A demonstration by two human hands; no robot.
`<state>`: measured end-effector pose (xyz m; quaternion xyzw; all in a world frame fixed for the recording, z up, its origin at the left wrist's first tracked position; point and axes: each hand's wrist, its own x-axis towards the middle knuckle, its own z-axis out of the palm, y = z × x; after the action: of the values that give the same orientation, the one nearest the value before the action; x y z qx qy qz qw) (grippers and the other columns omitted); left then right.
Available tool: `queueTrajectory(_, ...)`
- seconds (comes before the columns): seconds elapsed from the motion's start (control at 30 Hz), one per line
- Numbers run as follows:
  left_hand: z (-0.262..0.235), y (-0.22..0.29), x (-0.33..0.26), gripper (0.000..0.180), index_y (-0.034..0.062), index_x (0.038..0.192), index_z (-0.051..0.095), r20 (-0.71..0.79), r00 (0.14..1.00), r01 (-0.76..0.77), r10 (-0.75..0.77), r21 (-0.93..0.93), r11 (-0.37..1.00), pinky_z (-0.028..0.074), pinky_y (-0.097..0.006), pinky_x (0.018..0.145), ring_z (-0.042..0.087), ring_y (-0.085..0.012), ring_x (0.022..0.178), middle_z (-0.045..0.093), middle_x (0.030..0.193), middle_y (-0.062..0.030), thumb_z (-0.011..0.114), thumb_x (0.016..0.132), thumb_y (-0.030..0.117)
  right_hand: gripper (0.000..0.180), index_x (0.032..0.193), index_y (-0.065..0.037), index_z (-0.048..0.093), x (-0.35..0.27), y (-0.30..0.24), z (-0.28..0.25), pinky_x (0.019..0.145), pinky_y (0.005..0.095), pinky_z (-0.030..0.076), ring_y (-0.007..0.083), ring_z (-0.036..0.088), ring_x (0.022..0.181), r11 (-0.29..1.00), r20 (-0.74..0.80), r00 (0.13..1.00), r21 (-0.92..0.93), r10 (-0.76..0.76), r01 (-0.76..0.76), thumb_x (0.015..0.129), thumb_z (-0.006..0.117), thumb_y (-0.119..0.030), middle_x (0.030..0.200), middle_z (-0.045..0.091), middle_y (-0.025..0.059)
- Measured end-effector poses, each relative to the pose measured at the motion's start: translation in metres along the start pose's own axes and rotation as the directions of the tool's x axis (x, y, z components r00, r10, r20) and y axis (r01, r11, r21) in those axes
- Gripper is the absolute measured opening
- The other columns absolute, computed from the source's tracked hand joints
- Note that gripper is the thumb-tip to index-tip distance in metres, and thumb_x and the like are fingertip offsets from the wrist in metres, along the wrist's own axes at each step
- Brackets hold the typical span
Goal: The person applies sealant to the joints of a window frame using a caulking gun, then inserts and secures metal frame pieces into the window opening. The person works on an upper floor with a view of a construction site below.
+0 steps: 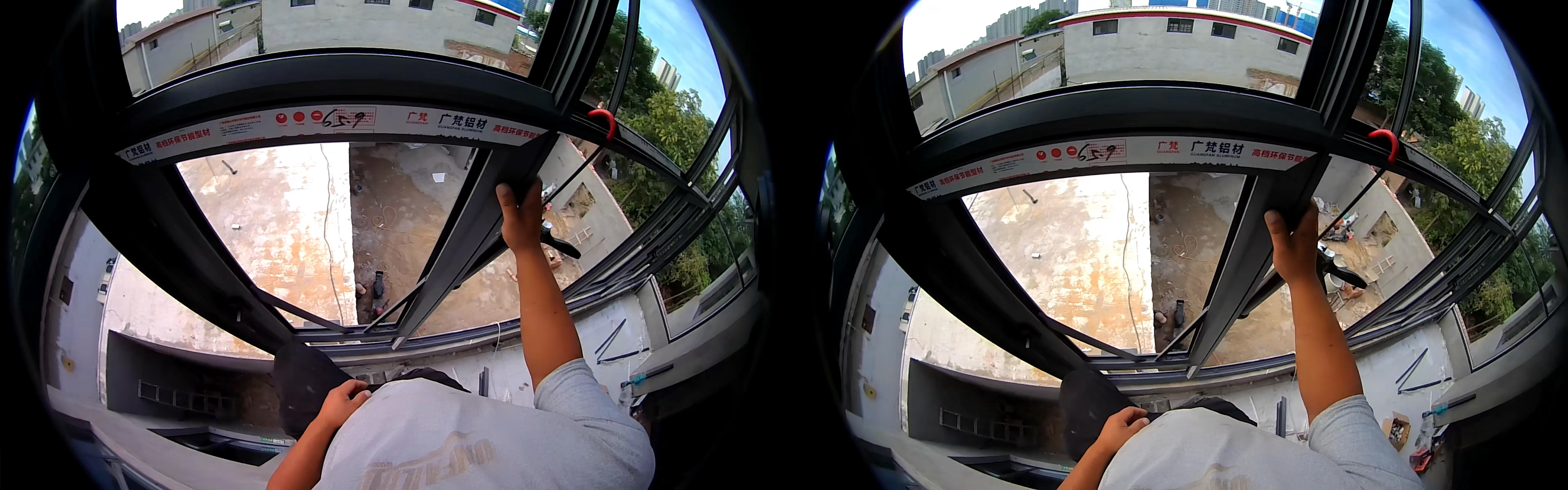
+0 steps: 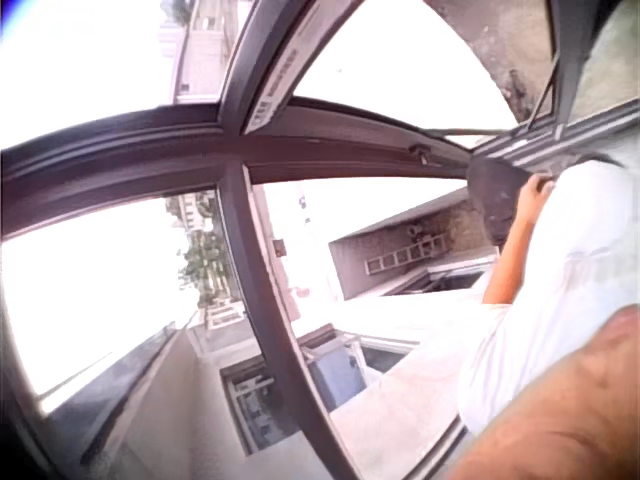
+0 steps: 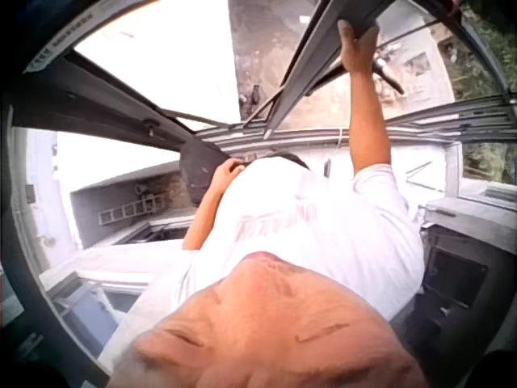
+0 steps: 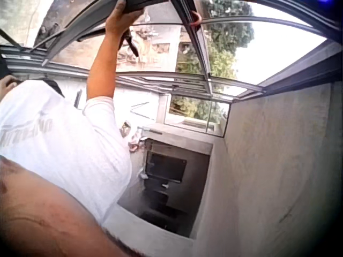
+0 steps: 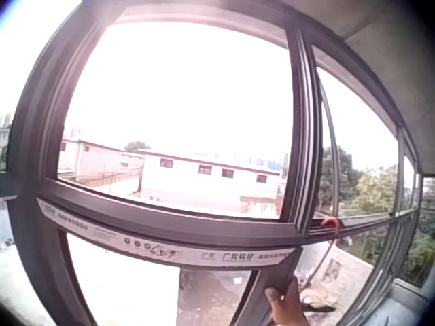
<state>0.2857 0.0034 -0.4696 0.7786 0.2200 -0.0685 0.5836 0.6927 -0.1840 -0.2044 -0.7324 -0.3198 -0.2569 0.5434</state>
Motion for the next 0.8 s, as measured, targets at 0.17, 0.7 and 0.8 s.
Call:
queueTrajectory(0.17, -0.001, -0.024, 0.008, 0.023, -0.0014, 0.113, 0.070, -0.058, 0.998, -0.038, 0.020, -0.323, 0.946, 0.056, -0.029, 0.082, 0.071, -0.0131, 0.090, 0.077, 0.099, -0.0080, 0.069, 0.096, 0.015, 0.060, 0.133, 0.001, 0.051, -0.004, 0.013, 0.004, 0.096, 0.0358, 0.047, 0.0227, 0.060, 0.105, 0.999, -0.183, 0.982, -0.017, -0.044, 0.042, 0.102, 0.062, -0.050, 0.118, 0.064, 0.0121)
queueTrajectory(0.7, -0.022, -0.030, 0.018, 0.018, 0.0010, 0.114, 0.071, 0.088, 0.993, -0.044, 0.081, -0.363, 0.931, 0.052, -0.027, 0.079, 0.064, -0.0095, 0.085, 0.071, 0.092, -0.0019, 0.066, 0.099, 0.011, 0.050, 0.125, -0.001, 0.053, -0.002, 0.035, 0.024, 0.092, 0.0429, 0.048, 0.0336, 0.063, 0.100, 0.990, -0.346, 0.933, -0.128, -0.097, 0.055, 0.106, 0.049, -0.048, 0.111, 0.066, 0.0169)
queueTrajectory(0.8, -0.019, -0.033, 0.021, 0.019, 0.0015, 0.114, 0.072, 0.008, 0.988, -0.142, 0.153, -0.322, 0.936, 0.052, -0.026, 0.079, 0.065, -0.0090, 0.085, 0.073, 0.094, -0.0030, 0.065, 0.100, 0.011, 0.050, 0.128, -0.001, 0.052, -0.002, 0.035, 0.029, 0.093, 0.0421, 0.047, 0.0336, 0.063, 0.104, 0.984, -0.357, 0.926, -0.167, -0.122, 0.065, 0.106, 0.048, -0.046, 0.116, 0.065, 0.0181)
